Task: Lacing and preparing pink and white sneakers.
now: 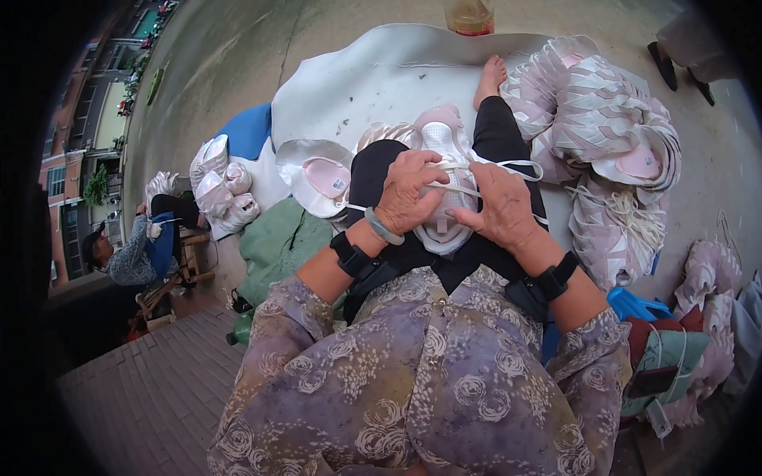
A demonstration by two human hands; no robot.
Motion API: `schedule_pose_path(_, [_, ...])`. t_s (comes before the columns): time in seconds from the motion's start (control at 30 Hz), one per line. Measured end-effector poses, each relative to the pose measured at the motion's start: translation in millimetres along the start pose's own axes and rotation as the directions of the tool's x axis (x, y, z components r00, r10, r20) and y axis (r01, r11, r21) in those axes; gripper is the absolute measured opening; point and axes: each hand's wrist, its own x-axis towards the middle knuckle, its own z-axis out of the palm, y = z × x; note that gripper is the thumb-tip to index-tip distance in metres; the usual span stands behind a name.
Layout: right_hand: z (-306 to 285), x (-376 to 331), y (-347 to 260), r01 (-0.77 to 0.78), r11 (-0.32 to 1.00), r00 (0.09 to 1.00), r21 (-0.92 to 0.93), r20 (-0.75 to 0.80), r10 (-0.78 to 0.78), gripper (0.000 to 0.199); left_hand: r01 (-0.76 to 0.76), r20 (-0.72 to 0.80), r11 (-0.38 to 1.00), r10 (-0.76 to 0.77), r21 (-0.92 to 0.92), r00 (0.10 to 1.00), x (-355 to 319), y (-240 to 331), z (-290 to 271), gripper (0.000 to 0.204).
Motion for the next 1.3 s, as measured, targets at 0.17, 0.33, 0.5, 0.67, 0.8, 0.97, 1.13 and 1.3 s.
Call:
schedule_pose_path(0.17, [24.9, -4.7, 11.9, -0.174, 0.97, 0.983, 0.168, 0.082, 0.162, 0.055, -0.044, -0.011, 0.997, 0.045, 0.058, 0.999, -0.6, -3.0, 16.8, 0.017])
schedule_pose_path(0.33, [26.8, -5.6, -0.3, -0.256, 0.946, 0.967, 0.199, 0.051, 0.25, 0.041, 0.023, -0.093, 0.997, -0.016, 0.069, 0.996, 2.5, -8.6, 28.1, 0.013])
schedule_pose_path(0.5, [28.7, -8.0, 3.8, -0.247, 0.942, 0.966, 0.228, -0.015, 0.257, 0.031, 0.046, -0.04, 0.995, -0.043, 0.091, 0.998, 6.5, -2.1, 29.1, 0.012])
schedule_pose_path(0.67, [34.6, -8.1, 9.6, -0.228, 0.894, 0.971, 0.387, 0.017, 0.24, 0.031, 0.024, -0.024, 0.989, -0.021, 0.144, 0.999, 4.4, -0.3, 29.8, 0.013])
schedule_pose_path(0.8, [33.6, -8.5, 10.2, -0.203, 0.893, 0.976, 0.402, 0.007, 0.218, 0.033, -0.021, -0.014, 0.983, 0.024, 0.184, 1.0, 7.4, 2.8, 32.2, 0.015])
schedule_pose_path(0.97, [21.0, -3.7, -1.6, -0.294, 0.9, 0.956, 0.322, 0.082, 0.283, 0.04, -0.02, 0.008, 0.991, 0.019, 0.129, 1.0, 8.4, 4.2, 25.2, 0.01])
schedule_pose_path(1.13, [20.8, -9.2, -0.1, -0.31, 0.891, 0.949, 0.33, 0.052, 0.311, 0.041, -0.026, -0.006, 0.962, 0.029, 0.273, 1.0, -10.5, 8.6, -21.2, 0.011])
schedule_pose_path(1.3, [24.7, -10.5, 1.9, -0.427, 0.792, 0.9, 0.437, 0.122, 0.418, 0.056, 0.251, -0.136, 0.738, -0.214, 0.626, 0.967, -105.1, -72.0, -120.7, 0.01])
